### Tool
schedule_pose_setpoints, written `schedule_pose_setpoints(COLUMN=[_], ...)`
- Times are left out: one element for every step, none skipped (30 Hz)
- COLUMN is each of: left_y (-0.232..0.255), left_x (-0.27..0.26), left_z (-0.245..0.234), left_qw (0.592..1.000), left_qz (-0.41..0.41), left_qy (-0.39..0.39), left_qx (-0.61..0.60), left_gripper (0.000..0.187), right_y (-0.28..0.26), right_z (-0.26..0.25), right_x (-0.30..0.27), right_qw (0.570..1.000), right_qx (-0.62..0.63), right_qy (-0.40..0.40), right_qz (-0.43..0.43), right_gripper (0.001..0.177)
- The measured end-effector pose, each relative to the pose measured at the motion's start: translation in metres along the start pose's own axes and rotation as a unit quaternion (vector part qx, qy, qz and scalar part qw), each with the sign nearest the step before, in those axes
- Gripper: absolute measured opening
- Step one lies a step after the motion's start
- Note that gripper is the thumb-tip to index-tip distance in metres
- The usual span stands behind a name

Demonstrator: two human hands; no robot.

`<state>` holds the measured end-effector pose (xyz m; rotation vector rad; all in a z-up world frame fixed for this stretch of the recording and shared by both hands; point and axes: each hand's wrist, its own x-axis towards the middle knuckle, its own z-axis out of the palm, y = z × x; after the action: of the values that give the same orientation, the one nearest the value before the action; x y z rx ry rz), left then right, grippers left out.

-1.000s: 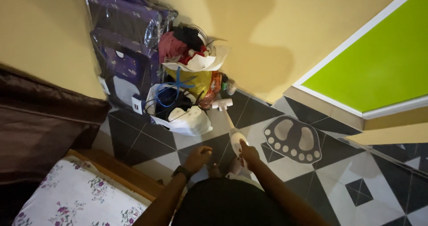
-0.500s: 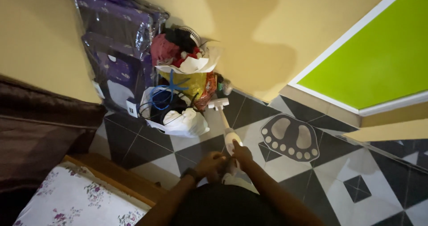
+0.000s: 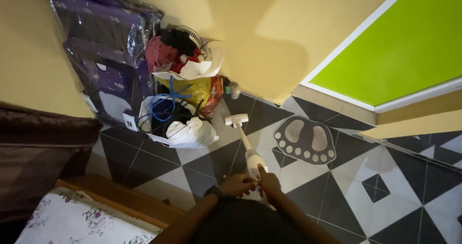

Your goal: The person vacuums the tiled floor around the room using a stick vacuum cleaner.

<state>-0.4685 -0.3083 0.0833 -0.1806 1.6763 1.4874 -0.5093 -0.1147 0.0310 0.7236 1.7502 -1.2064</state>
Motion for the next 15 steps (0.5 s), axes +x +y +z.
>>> schedule_pose_setpoints(left_y=[0.0, -0.001, -0.001, -0.003, -0.004, -0.005, -0.005, -0.007, -0.008, -0.008, -0.006, -0.005, -0.004, -0.001, 0.001], left_x=[0.001, 0.001, 0.001, 0.0, -0.001, 0.0, 0.0, -0.001, -0.001, 0.0, 0.003, 0.004, 0.006, 0.008, 0.01], left_z=[-0.001, -0.002, -0.003, -0.006, -0.009, -0.013, -0.014, -0.014, -0.015, -0.016, -0.017, -0.017, -0.018, -0.019, -0.02], left_qw=[1.0, 0.999, 0.998, 0.998, 0.998, 0.998, 0.996, 0.995, 0.993, 0.991, 0.99, 0.988, 0.986, 0.983, 0.979], left_qz=[-0.012, -0.024, -0.036, -0.023, -0.01, 0.004, 0.008, 0.011, 0.014, 0.03, 0.046, 0.061, 0.092, 0.123, 0.154], left_qy=[0.017, 0.034, 0.051, 0.056, 0.06, 0.065, 0.073, 0.08, 0.087, 0.093, 0.099, 0.105, 0.112, 0.118, 0.125], left_qx=[-0.001, -0.002, -0.003, -0.01, -0.016, -0.022, -0.042, -0.062, -0.083, -0.087, -0.09, -0.095, -0.081, -0.067, -0.052], left_gripper=[0.051, 0.052, 0.053, 0.054, 0.055, 0.057, 0.058, 0.059, 0.06, 0.061, 0.062, 0.064, 0.065, 0.066, 0.068], right_y=[0.002, 0.002, 0.003, 0.002, -0.002, -0.007, -0.013, -0.019, -0.024, -0.029, -0.034, -0.038, -0.043, -0.051, -0.059], right_z=[0.004, 0.01, 0.013, 0.017, 0.025, 0.03, 0.032, 0.035, 0.039, 0.042, 0.045, 0.046, 0.047, 0.047, 0.047], right_x=[0.009, 0.018, 0.024, 0.026, 0.028, 0.03, 0.032, 0.036, 0.04, 0.044, 0.048, 0.048, 0.048, 0.047, 0.046], right_qw=[0.994, 0.975, 0.944, 0.979, 0.997, 0.998, 0.997, 0.997, 0.996, 0.994, 0.991, 0.988, 0.991, 0.993, 0.995], right_qx=[-0.096, -0.192, -0.285, -0.17, -0.053, 0.066, 0.072, 0.079, 0.085, 0.106, 0.127, 0.147, 0.126, 0.106, 0.085], right_qy=[-0.01, -0.021, -0.032, -0.028, -0.025, -0.021, -0.02, -0.018, -0.017, -0.029, -0.042, -0.053, -0.048, -0.041, -0.035], right_qz=[-0.054, -0.108, -0.16, -0.105, -0.047, 0.009, 0.013, 0.018, 0.023, 0.021, 0.019, 0.018, 0.02, 0.022, 0.024], right_gripper=[0.049, 0.052, 0.067, 0.054, 0.053, 0.064, 0.067, 0.07, 0.073, 0.072, 0.072, 0.072, 0.073, 0.073, 0.074])
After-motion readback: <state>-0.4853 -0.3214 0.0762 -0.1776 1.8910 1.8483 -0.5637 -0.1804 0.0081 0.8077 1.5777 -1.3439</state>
